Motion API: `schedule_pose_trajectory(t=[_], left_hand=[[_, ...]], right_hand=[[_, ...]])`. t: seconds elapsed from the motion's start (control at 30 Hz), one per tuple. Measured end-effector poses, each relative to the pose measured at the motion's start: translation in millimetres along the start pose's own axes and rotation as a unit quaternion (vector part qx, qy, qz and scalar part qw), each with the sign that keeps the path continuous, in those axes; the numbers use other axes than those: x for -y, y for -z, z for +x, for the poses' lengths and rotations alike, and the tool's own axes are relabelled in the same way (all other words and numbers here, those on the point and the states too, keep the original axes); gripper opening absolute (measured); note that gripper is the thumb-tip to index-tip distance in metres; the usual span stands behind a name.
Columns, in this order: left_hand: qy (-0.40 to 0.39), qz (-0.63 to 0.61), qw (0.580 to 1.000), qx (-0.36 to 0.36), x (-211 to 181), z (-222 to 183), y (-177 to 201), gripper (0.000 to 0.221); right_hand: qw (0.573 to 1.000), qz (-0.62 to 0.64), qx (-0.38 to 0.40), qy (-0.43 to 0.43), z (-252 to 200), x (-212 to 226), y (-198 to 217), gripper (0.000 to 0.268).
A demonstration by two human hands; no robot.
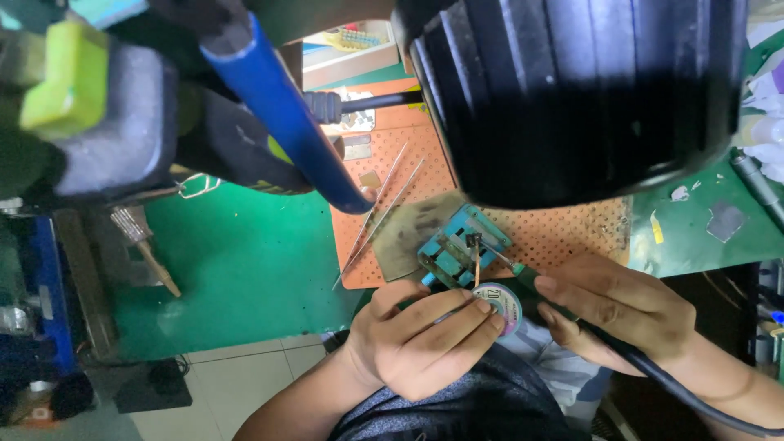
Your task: Precision soldering of electronic components onto a mobile phone motherboard using a soldering iron and tweezers.
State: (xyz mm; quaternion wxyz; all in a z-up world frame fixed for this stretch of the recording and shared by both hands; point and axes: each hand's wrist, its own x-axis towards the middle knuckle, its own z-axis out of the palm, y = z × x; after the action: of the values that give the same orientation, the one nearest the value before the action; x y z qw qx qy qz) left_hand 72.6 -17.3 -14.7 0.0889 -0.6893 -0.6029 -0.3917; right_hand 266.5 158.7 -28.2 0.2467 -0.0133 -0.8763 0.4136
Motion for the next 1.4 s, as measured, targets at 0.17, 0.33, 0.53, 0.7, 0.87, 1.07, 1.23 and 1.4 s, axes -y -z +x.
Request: schedule_pose_trajectory(t=[0.17,0.33,0.53,0.7,0.87,1.07,1.23,1.4], left_hand=[[-0.001,0.012,1.0,-0.009,-0.1,-1.7,-1.3,0.002],[0.007,0.017,1.0,-0.012,-2.3,-5.2,-0.8,0.002],[0.014,0.019,1.0,-0.017,-2.4,-5.9,-1.6,0.001],[0.019,0.014,1.0,-0.015,-4.1,-8.2,-0.8,0.005],[0.019,0.008,1.0,-0.017,-3.4,-9.4,-0.3,0.006],[0.029,0.002,1.0,-0.006,-3.7,-10.5,1.6,0.006],[0.017,-0.015,1.0,-0.016,-2.1,-9.4,2.4,0.006],[0.008,-0.012,1.0,-0.013,-1.3,-9.3,3.9,0.005]], right_hand=[[1.0,-0.002,0.001,0.009,2.8,-0.3,0.1,0.031],[1.0,-0.003,0.011,0.004,3.6,1.8,1.9,0.028],[1.0,-0.002,0.006,0.0,8.0,4.4,0.8,0.027],[1.0,0.014,0.014,0.0,14.6,6.8,-0.1,0.028],[1.0,0.017,0.011,-0.004,10.7,3.8,-1.3,0.027],[1.0,0.022,0.012,-0.008,10.5,4.0,-1.4,0.029],[1.0,0.028,0.012,-0.002,10.1,3.7,-0.3,0.029],[1.0,0.019,0.019,0.002,8.8,3.3,1.5,0.029]])
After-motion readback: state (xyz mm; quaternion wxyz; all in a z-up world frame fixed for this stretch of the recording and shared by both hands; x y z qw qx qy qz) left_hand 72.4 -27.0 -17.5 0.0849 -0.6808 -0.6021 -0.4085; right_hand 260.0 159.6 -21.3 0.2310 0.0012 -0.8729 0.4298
